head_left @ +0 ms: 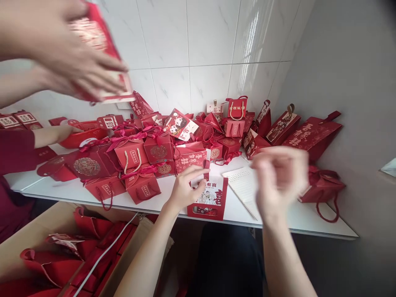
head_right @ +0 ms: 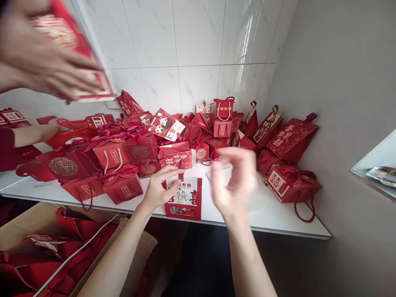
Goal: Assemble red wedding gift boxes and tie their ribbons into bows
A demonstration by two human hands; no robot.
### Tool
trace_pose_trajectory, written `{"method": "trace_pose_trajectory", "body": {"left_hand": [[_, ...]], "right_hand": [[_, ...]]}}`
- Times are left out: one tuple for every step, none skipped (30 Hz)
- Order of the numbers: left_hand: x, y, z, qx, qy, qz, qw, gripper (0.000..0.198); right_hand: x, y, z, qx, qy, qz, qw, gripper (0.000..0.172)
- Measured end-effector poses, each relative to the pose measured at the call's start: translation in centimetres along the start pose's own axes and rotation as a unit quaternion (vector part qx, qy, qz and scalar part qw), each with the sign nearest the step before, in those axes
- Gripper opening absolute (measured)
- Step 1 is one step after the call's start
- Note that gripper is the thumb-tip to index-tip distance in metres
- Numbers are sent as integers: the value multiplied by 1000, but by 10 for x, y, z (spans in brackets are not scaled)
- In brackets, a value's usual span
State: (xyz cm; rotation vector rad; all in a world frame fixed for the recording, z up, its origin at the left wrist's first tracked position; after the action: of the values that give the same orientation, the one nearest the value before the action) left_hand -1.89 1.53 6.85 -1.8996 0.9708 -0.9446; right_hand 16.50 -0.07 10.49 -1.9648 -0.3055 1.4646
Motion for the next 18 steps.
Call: {"method": "trace_pose_trajectory", "body": {"left_hand": [[0,0,0,1,2,3,1000,28],[1,0,0,0,3,6,1000,29],[2,0,0,-1,3,10,1000,29],[2,0,0,-2,2,12,1000,30],[2,0,0,-2,1,13,1000,30],[2,1,0,0,-2,15,1000,30],[2,1,0,2,-5,16,1000,29],[2,1,0,5,-8,16,1000,29],[1,2,0,6,-11,16,1000,28],[1,2,0,6,-13,17,1000,28],[1,2,0,5,-14,18,1000,29],[1,2,0,4,-14,19,1000,29],[1,2,1,2,-14,18,1000,29],[1,2,1,2,-13,18,1000,29],[1,2,1,1,-12,17,1000,29],[1,2,1,0,-10,15,1000,30],[2,2,1,0,-8,15,1000,30],[2,2,1,1,-7,16,1000,30]], "right_hand": [[-3,2,9,1,16,-39,999,11],[-5,5,20,-7,34,-78,996,8],[-4,9,32,-24,50,-110,992,7],[-1,14,44,-49,60,-129,989,9],[5,19,53,-63,63,-132,987,13],[11,23,59,-71,62,-129,987,16],[15,26,64,-76,61,-127,987,19],[19,30,67,-80,60,-128,987,22],[21,33,69,-80,61,-130,986,24],[23,36,70,-77,63,-132,986,25],[24,37,70,-71,66,-134,986,26],[25,38,70,-64,70,-137,986,27],[26,39,70,-57,73,-140,986,28],[26,40,70,-51,74,-145,985,28],[26,40,70,-46,74,-152,985,28],[26,40,70,-42,72,-159,984,29],[27,40,70,-36,68,-166,983,29],[27,40,70,-29,64,-172,983,29]]}}
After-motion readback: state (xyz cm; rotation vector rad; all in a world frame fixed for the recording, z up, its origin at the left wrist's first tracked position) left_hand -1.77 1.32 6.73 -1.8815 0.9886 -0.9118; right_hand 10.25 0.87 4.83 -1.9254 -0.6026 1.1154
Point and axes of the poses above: each hand's wrist, its own y-axis away from the middle knuckle, its own z-axis out of the palm, x = y × z, the point moved 8 cm from there along -y, towards the middle knuckle, and after that the axes turned 14 degrees about z, right-handed, at the moved point
